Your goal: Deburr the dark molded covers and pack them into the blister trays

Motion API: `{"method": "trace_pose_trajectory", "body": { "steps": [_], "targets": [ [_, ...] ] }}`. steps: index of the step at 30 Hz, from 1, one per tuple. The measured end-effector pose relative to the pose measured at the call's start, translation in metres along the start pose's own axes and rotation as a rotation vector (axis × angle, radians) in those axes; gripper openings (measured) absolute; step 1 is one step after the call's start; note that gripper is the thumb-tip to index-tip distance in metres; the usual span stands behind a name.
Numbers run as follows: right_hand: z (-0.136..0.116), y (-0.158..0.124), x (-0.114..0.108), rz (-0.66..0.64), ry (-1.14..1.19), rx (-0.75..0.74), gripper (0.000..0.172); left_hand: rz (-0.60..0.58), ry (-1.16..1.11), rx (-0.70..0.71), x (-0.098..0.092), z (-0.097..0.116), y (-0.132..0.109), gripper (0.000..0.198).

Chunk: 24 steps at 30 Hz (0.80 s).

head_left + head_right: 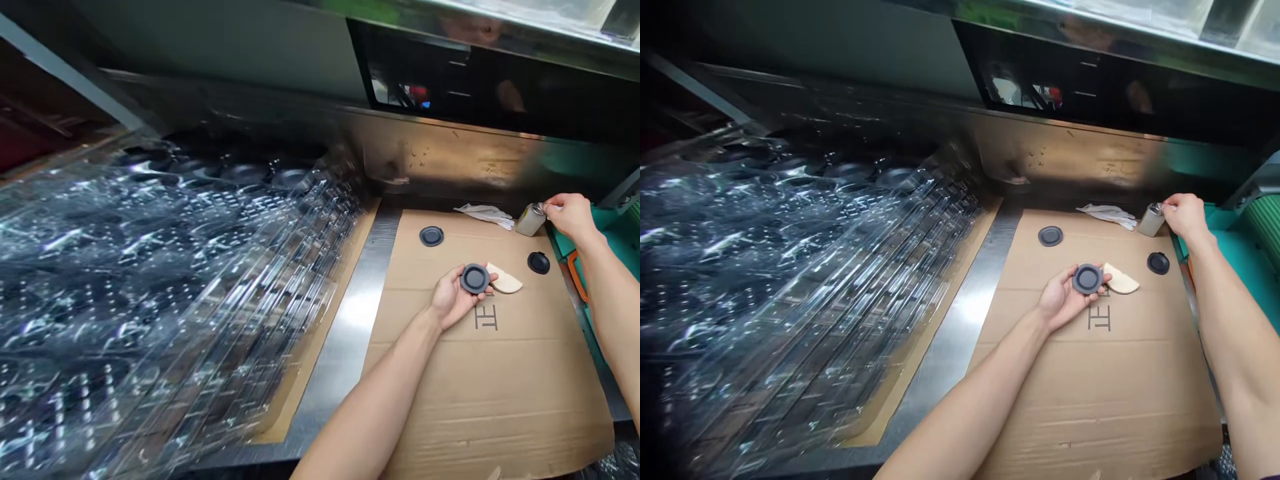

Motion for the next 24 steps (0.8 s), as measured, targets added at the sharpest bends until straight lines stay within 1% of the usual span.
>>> {"method": "trace_pose_trajectory", "body": {
  "steps": [4,5,7,9,10,11,12,14,15,17,19,20,22,24],
  "targets": [
    [-0.009,0.006,-0.011,-0.077,-0.056,0.051,0.026,0.006,-0.003,0.0,0.002,0.001,0.0,0.046],
    [-0.012,0.004,-0.015,-0.067,-0.057,0.055,0.029,0.008,-0.002,0.006,0.002,0.002,0.0,0.047],
    [-0.022,-0.01,-0.023,0.036,-0.006,0.027,0.034,0.011,0.0,0.02,0.002,0.003,-0.001,0.049],
    [-0.034,-0.039,-0.027,0.182,0.125,-0.019,0.034,0.009,0.003,0.03,0.002,0.005,-0.001,0.05],
    [-0.041,-0.057,-0.026,0.231,0.209,-0.032,0.031,0.008,0.004,0.03,0.002,0.005,-0.001,0.05],
    [-0.047,-0.077,-0.023,0.239,0.295,-0.032,0.029,0.007,0.005,0.031,0.001,0.005,-0.001,0.05],
    [-0.054,-0.098,-0.017,0.22,0.375,-0.027,0.028,0.007,0.007,0.033,0.001,0.005,0.0,0.05],
    [-0.069,-0.137,-0.002,0.14,0.49,-0.061,0.025,0.012,0.016,0.036,0.0,0.004,0.0,0.05],
    [-0.078,-0.154,0.006,0.113,0.524,-0.111,0.022,0.019,0.021,0.041,0.0,0.003,0.001,0.05],
    [-0.095,-0.18,0.022,0.068,0.552,-0.263,0.017,0.043,0.031,0.057,0.0,0.002,0.001,0.049],
    [-0.111,-0.197,0.038,0.033,0.548,-0.418,0.014,0.066,0.038,0.068,0.0,0.0,0.002,0.049],
    [-0.116,-0.202,0.044,0.029,0.538,-0.468,0.015,0.071,0.04,0.076,0.0,-0.001,0.001,0.049],
    [-0.122,-0.208,0.054,0.036,0.497,-0.53,0.018,0.079,0.039,0.093,0.001,-0.002,0.0,0.049],
    [-0.123,-0.211,0.06,0.022,0.434,-0.59,0.019,0.1,0.024,0.114,0.002,-0.003,-0.001,0.05]
  ]
}}
Point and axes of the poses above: each hand's wrist, its own y-axis towards the middle knuckle, its own x-axis out of the palm, z = x × y, the point moved 3 cm from there along y, towards the middle knuckle, and after that the axes turned 1 degree about -z, right-handed, at the moved point
